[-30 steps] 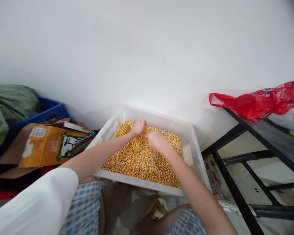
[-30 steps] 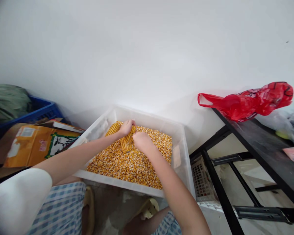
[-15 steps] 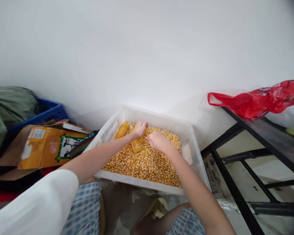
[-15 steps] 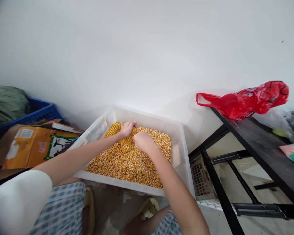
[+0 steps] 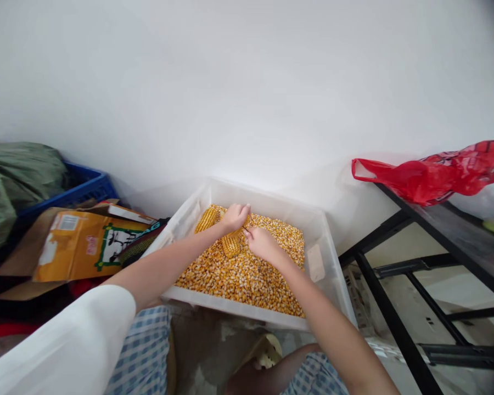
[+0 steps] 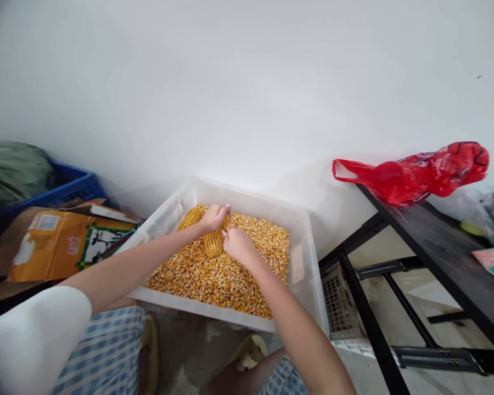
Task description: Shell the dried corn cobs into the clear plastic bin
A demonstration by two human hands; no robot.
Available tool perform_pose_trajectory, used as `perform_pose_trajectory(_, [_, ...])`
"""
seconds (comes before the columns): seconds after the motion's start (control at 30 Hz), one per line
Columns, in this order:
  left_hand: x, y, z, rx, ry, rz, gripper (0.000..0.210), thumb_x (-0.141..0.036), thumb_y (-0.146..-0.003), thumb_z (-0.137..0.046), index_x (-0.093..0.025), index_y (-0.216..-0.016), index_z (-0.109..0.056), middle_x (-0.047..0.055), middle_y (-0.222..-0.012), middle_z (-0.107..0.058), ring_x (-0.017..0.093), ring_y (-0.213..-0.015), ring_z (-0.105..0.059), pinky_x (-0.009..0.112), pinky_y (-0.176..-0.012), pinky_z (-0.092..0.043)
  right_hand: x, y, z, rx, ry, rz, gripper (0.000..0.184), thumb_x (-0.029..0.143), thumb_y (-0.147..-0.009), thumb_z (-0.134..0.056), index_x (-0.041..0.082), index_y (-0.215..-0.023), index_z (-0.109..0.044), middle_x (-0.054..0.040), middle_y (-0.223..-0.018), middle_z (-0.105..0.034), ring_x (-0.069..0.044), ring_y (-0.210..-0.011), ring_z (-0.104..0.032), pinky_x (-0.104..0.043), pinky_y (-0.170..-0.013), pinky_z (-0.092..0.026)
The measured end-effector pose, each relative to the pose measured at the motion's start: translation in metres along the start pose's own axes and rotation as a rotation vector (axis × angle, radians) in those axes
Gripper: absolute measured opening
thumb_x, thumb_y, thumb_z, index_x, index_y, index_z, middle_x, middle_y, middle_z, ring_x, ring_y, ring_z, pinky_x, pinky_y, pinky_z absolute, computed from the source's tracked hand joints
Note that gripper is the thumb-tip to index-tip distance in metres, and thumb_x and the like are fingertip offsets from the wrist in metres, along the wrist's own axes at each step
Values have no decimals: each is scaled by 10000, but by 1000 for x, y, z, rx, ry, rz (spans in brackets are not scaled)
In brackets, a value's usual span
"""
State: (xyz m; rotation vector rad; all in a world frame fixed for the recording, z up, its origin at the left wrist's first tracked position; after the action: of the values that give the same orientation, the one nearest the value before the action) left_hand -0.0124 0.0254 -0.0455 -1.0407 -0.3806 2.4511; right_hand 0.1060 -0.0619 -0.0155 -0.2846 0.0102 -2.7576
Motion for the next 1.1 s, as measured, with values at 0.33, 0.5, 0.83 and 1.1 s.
perform_pose_trajectory(0.33, [-8,5,-1,33,-115,-46,551,-382,-877,-169,-139,-697,-630,68,-620,-607,166,-642,-556,267,-631,-356,-15,-11,-7,147,-281,-54,367,278,-880,-354,124,-707,-638,-77,-668,-637,-158,-613,-555,-226,-565,-347])
perform_pose_trajectory(0.5, [-16,8,-8,141,-130,-125,520,-419,-856,-222,-149,-651,-617,67,-611,-602,165,-631,-553,269,-650,-368,-30,-12,0,232,-346,10,288,234,-840,-423,133,-685,-644,-44,-666,-633,-143,-614,-549,-211,-589,-360])
perform_pose_trajectory(0.83, [12,-9,16,-8,480,220,430,-304,-801,-159,-161,-577,-497,18,-507,-537,131,-564,-531,249,-623,-429,-24,-9,11,139,-297,13,494,430,-922,-244,160,-702,-593,-25,-639,-593,-135,-590,-517,-213,-553,-327])
perform_pose_trajectory(1.1, [7,-10,12,36,611,197,461,-317,-819,-140,-155,-599,-512,11,-466,-499,129,-519,-499,267,-615,-432,-18,-11,2,-8,-197,66,335,320,-912,-329,154,-781,-589,-35,-709,-605,-128,-624,-500,-216,-549,-277])
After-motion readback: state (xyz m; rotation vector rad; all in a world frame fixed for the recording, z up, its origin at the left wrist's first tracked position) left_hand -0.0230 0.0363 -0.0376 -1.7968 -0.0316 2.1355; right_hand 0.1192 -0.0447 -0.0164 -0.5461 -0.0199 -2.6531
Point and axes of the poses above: each hand's wrist, its own y-axis away from the middle knuckle, its own z-axis out of the back of the hand, x = y × z, the point moved 1 cm from there along -y, towards the middle knuckle
